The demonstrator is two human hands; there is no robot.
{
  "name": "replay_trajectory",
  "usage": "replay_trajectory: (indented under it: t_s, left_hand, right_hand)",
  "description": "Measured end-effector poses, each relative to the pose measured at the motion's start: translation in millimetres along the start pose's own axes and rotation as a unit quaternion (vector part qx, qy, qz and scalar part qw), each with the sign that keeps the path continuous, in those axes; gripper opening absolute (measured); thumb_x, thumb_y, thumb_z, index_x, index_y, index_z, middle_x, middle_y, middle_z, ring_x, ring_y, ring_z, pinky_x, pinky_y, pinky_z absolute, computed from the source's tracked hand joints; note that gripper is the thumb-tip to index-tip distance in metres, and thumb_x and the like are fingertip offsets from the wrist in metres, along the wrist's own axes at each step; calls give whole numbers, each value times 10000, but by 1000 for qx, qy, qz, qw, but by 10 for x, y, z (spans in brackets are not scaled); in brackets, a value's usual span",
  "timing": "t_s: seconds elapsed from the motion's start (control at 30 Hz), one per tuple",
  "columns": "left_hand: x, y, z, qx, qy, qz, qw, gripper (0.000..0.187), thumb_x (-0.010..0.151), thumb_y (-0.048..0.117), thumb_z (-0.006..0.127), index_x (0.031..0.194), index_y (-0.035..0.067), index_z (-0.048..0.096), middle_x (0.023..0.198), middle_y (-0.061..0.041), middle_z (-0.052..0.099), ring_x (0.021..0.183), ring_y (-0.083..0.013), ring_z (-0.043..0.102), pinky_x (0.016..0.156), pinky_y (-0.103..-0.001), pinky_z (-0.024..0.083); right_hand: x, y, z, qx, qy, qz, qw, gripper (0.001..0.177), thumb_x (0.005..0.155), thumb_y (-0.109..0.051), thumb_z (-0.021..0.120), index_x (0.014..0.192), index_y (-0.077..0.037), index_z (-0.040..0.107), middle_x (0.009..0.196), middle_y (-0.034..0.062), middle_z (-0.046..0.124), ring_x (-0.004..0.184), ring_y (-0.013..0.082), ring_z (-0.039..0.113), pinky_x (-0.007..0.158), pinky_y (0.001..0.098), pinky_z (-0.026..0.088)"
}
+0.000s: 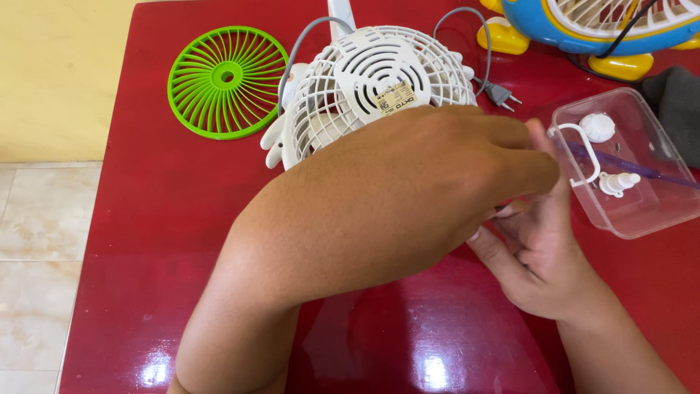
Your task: The person uses a screwdriver to remove screws from the back and sides of a white rabbit-shaped electric fan. They detach the rear grille and then the front grille, exposing the fan blades and motor. The person continues to unscrew and separate components, leaving the fan partially disassembled on the table.
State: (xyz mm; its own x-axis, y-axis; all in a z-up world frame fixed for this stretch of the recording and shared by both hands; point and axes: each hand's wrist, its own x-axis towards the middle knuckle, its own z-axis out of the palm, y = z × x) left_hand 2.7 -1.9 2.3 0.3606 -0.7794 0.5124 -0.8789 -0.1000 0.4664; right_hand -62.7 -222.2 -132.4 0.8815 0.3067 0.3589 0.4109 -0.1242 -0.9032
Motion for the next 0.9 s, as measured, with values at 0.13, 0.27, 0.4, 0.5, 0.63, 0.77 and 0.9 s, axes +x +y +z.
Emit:
replay_trajectory:
  t_s: [0.13, 0.27, 0.4, 0.5, 0.63, 0.77, 0.9]
  left_hand:
    - [-9, 28, -26, 0, -23, -24, 999, 222, 821, 34, 694, 1035, 9, 644, 935, -121, 689, 869, -335, 704, 707, -450, 519]
    - [-34, 116, -85, -21, 6, -36, 999, 221, 880, 100, 704, 1070, 6, 640, 929, -128, 693, 853, -351, 694, 708, -472, 507]
    - [-136, 195, -161, 41, 53, -22, 997, 200, 914, 103, 700, 1075, 3, 635, 927, -143, 686, 904, -352, 696, 743, -471, 522]
    - [-182, 190, -114, 49, 92, -14, 995, 235, 977, 109, 670, 1182, 15, 606, 1040, -128, 692, 947, -334, 693, 796, -440, 539]
    - [-252, 115, 102, 64, 131, -70, 987, 174, 1031, 167, 701, 1121, 49, 610, 971, -75, 692, 882, -246, 713, 759, -390, 548]
    - [-472, 59, 369, 76, 209, -138, 965, 148, 1003, 157, 728, 1024, 67, 612, 882, -68, 680, 737, -203, 701, 647, -358, 542]
    - [-725, 17, 681, 31, 212, -249, 945, 130, 992, 140, 713, 936, 64, 624, 777, -66, 668, 633, -205, 697, 589, -358, 549]
  right_hand:
    - [-14, 50, -57, -53, -36, -18, 998, 995, 903, 120, 628, 1638, -177, 27, 1611, 88, 305, 1429, 215, 483, 1046, 370, 532]
    - [-7, 33, -69, -107, -11, -36, 994, 1079, 845, 14, 745, 1618, -114, 3, 1571, 135, 337, 1447, 263, 453, 1099, 421, 508]
    - [42, -40, -37, -261, 15, -37, 965, 1052, 830, -118, 843, 1606, -108, 133, 1244, 110, 628, 1142, 227, 699, 943, 403, 586]
    - [66, -124, -10, -322, 27, -42, 945, 1063, 792, -165, 872, 1584, -104, 166, 1156, 158, 705, 1057, 253, 735, 861, 398, 595]
    - [96, -190, 8, -272, -8, 17, 962, 985, 836, -115, 817, 1586, -94, 179, 1195, 160, 705, 1062, 251, 742, 742, 374, 620]
    - [83, -179, 26, -156, -49, -78, 984, 972, 909, -67, 740, 1635, -68, 93, 1140, 103, 744, 1081, 211, 744, 976, 410, 550]
    - [138, -142, 45, -143, -48, -121, 981, 808, 940, -20, 715, 1582, -89, 229, 1252, 126, 699, 1147, 204, 736, 989, 383, 591]
